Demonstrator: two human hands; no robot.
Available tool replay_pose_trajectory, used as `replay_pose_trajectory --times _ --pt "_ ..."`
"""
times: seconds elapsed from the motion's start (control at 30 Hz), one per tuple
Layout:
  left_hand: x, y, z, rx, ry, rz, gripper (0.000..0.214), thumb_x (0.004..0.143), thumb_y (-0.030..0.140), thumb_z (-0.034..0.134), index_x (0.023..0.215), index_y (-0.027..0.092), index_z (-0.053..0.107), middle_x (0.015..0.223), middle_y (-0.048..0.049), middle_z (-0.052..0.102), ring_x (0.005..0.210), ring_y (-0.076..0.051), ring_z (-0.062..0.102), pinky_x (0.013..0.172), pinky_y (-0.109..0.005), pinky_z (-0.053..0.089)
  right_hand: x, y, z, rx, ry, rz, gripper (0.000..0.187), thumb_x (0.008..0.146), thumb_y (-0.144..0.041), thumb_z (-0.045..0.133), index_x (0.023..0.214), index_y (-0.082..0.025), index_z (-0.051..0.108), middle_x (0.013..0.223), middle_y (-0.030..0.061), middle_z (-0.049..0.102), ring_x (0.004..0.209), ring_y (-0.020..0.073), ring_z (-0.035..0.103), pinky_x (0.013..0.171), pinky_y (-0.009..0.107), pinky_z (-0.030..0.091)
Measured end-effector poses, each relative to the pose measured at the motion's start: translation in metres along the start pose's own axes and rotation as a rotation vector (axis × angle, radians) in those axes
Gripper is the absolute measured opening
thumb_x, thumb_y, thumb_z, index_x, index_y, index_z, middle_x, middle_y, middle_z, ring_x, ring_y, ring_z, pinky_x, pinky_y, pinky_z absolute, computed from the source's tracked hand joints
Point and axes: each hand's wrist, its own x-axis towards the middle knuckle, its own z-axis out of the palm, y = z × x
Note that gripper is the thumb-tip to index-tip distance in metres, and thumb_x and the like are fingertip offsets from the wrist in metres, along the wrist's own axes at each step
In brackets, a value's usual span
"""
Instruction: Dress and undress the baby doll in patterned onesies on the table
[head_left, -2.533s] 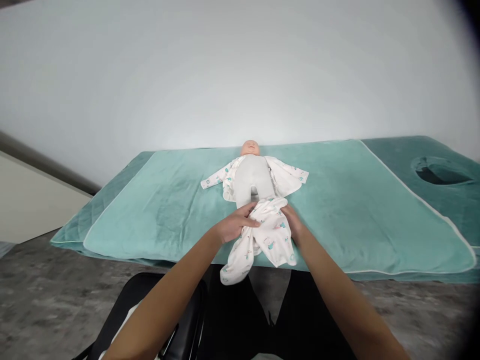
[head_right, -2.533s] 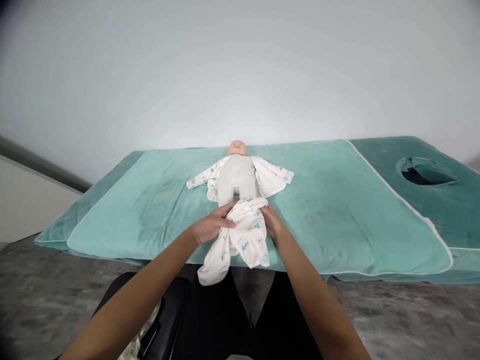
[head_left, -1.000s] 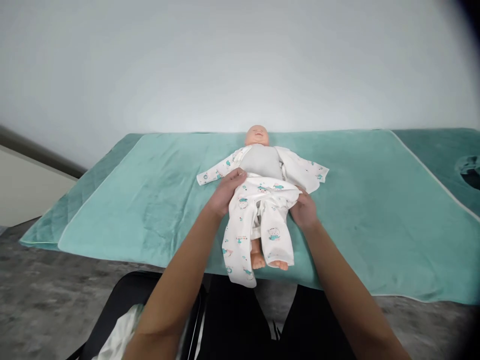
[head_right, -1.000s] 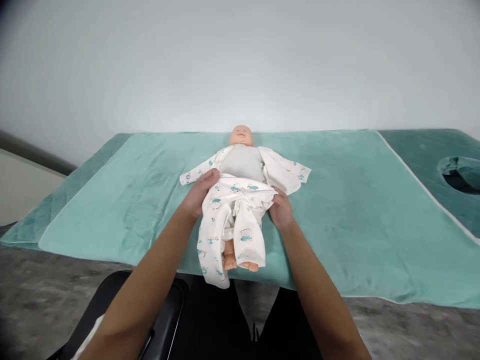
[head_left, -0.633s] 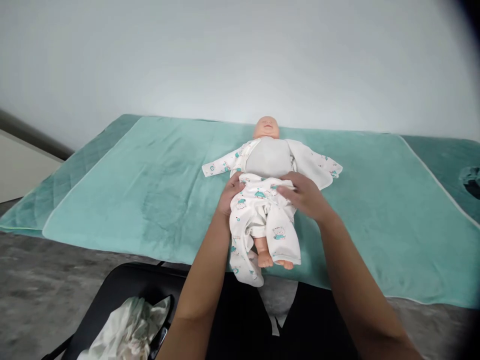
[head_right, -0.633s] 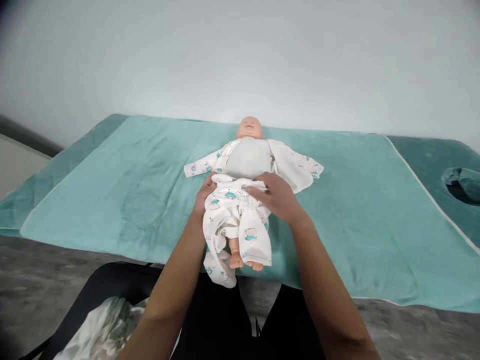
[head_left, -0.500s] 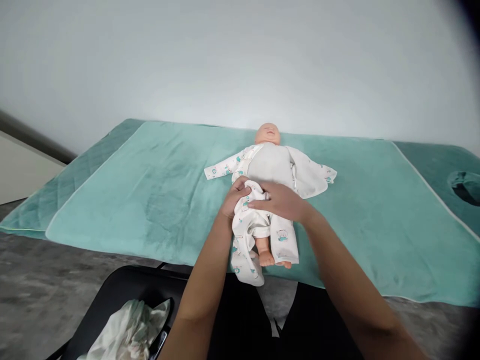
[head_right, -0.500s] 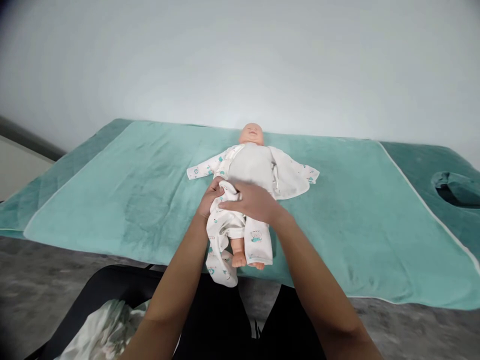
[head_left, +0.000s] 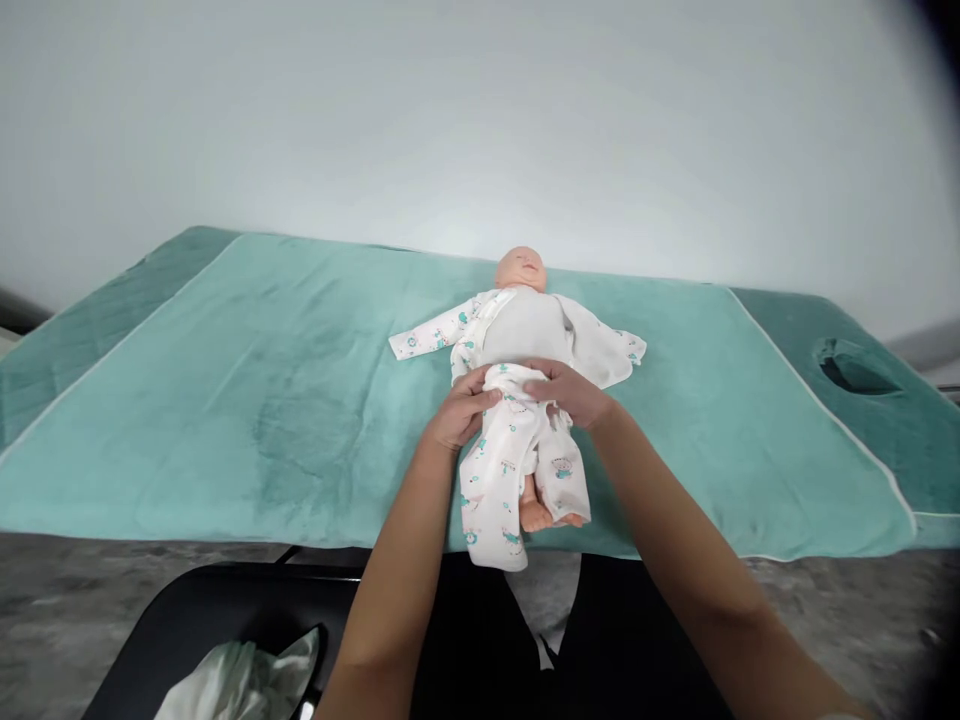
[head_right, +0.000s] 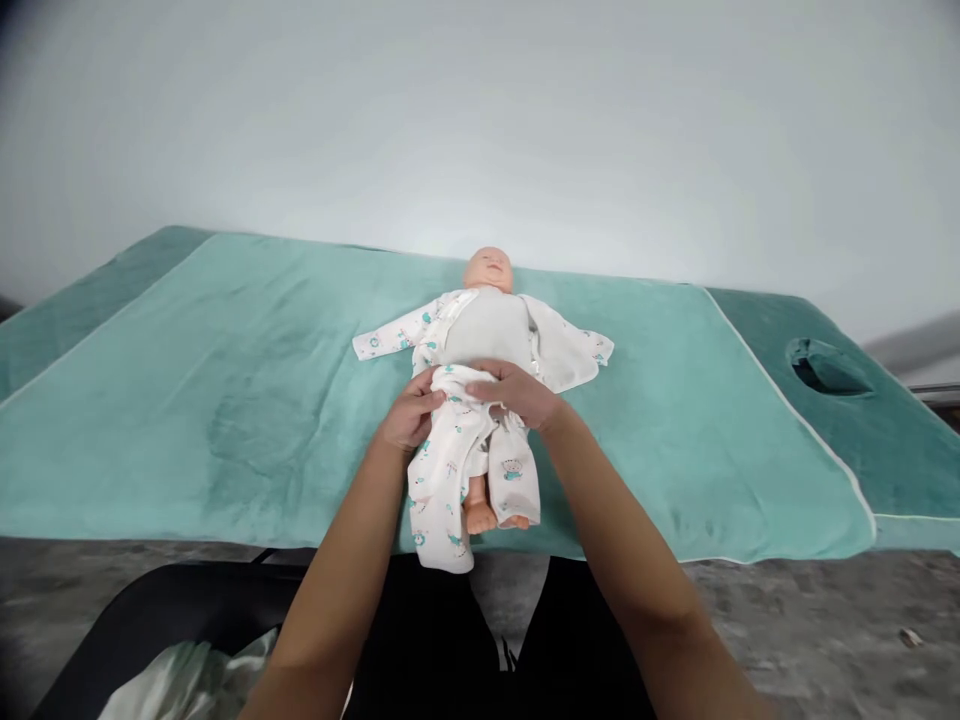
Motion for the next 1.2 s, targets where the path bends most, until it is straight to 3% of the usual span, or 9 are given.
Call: replay_pose_trajectory --times 0.13,0.23,0.33,0.47,0.63,0.8,0.9,1.07,1.2 --pt "0.001 -0.005 0.006 -0.064 0.126 0.064 0.044 0.062 0.046 0.087 0.086 0.018 0.062 0.078 0.0001 0.067 0.067 -0.014 0.062 0.067 -0.026 0.051 -0.006 -0.001 0.006 -0.2 -0.193 0.1 0.036 0.07 -0.032 0.084 0.097 -0.014 0.069 0.089 0.003 0.07 0.076 0.0157 0.063 0.067 0.026 0.051" --pt "0.003 -0.003 0.007 -0.003 0.109 0.059 0.044 0.071 0.054 0.08 0.092 0.017 0.066 0.079 -0.0027 0.068 0.07 -0.016 0.063 0.066 -0.027 0.05 -0.008 0.008 0.003 -0.031 0.004 0.024 0.036 0.068 -0.028 0.081 0.099 -0.015 0.068 0.088 0.0022 0.07 0.076 0.0173 0.064 0.069 0.028 0.051" --pt "0.003 0.003 0.005 0.136 -0.111 -0.034 0.056 0.065 0.056 0.083 0.101 0.015 0.07 0.089 -0.0062 0.07 0.08 -0.02 0.065 0.067 -0.027 0.049 -0.006 0.019 -0.003 0.192 0.268 -0.116 0.024 0.067 -0.03 0.072 0.086 -0.018 0.063 0.074 -0.0005 0.064 0.064 0.0152 0.058 0.059 0.027 0.047" --pt "0.003 0.007 0.005 0.279 -0.296 -0.146 0.06 0.057 0.037 0.091 0.109 0.015 0.07 0.093 -0.0041 0.07 0.08 -0.019 0.063 0.067 -0.024 0.046 -0.004 0.024 -0.002 0.227 0.373 -0.147 0.016 0.068 -0.03 0.067 0.071 -0.019 0.055 0.064 -0.0026 0.054 0.056 0.0124 0.048 0.052 0.024 0.04" --pt "0.003 -0.001 0.013 0.045 0.025 0.017 0.049 0.063 0.047 0.087 0.097 0.018 0.066 0.085 -0.0008 0.067 0.07 -0.013 0.059 0.067 -0.024 0.047 -0.012 0.017 0.0 0.097 0.163 -0.058 0.035 0.074 -0.037 0.076 0.101 -0.016 0.067 0.082 0.0014 0.067 0.067 0.0142 0.059 0.059 0.024 0.047" --pt "0.005 -0.004 0.012 0.099 0.074 0.006 0.045 0.069 0.056 0.08 0.087 0.019 0.062 0.074 0.0013 0.06 0.063 -0.011 0.053 0.061 -0.023 0.043 -0.013 0.01 -0.009 -0.184 -0.201 0.095 0.044 0.064 -0.03 0.088 0.102 -0.013 0.071 0.093 0.0053 0.072 0.08 0.0188 0.066 0.069 0.027 0.054" --pt "0.007 0.001 0.012 0.152 0.007 -0.003 0.049 0.07 0.058 0.079 0.094 0.018 0.066 0.082 -0.0018 0.065 0.071 -0.014 0.059 0.065 -0.024 0.045 -0.011 0.02 -0.014 -0.004 -0.083 0.026 0.045 0.065 -0.035 0.088 0.099 -0.013 0.07 0.091 0.0058 0.073 0.076 0.0183 0.067 0.069 0.029 0.055" --pt "0.011 0.012 0.014 0.333 -0.387 -0.206 0.056 0.061 0.038 0.089 0.107 0.014 0.07 0.094 -0.0063 0.07 0.08 -0.019 0.063 0.068 -0.024 0.047 -0.011 0.038 -0.016 0.259 0.211 -0.129 0.048 0.067 -0.055 0.083 0.085 -0.014 0.066 0.072 0.0035 0.067 0.06 0.0153 0.061 0.056 0.026 0.052" --pt "0.012 0.003 0.011 0.198 -0.18 -0.088 0.046 0.061 0.037 0.089 0.096 0.015 0.07 0.088 -0.0044 0.07 0.076 -0.017 0.063 0.07 -0.026 0.049 -0.014 0.028 -0.011 0.055 0.105 -0.111 0.046 0.075 -0.052 0.079 0.097 -0.013 0.068 0.08 0.0032 0.068 0.064 0.0135 0.06 0.059 0.024 0.049"
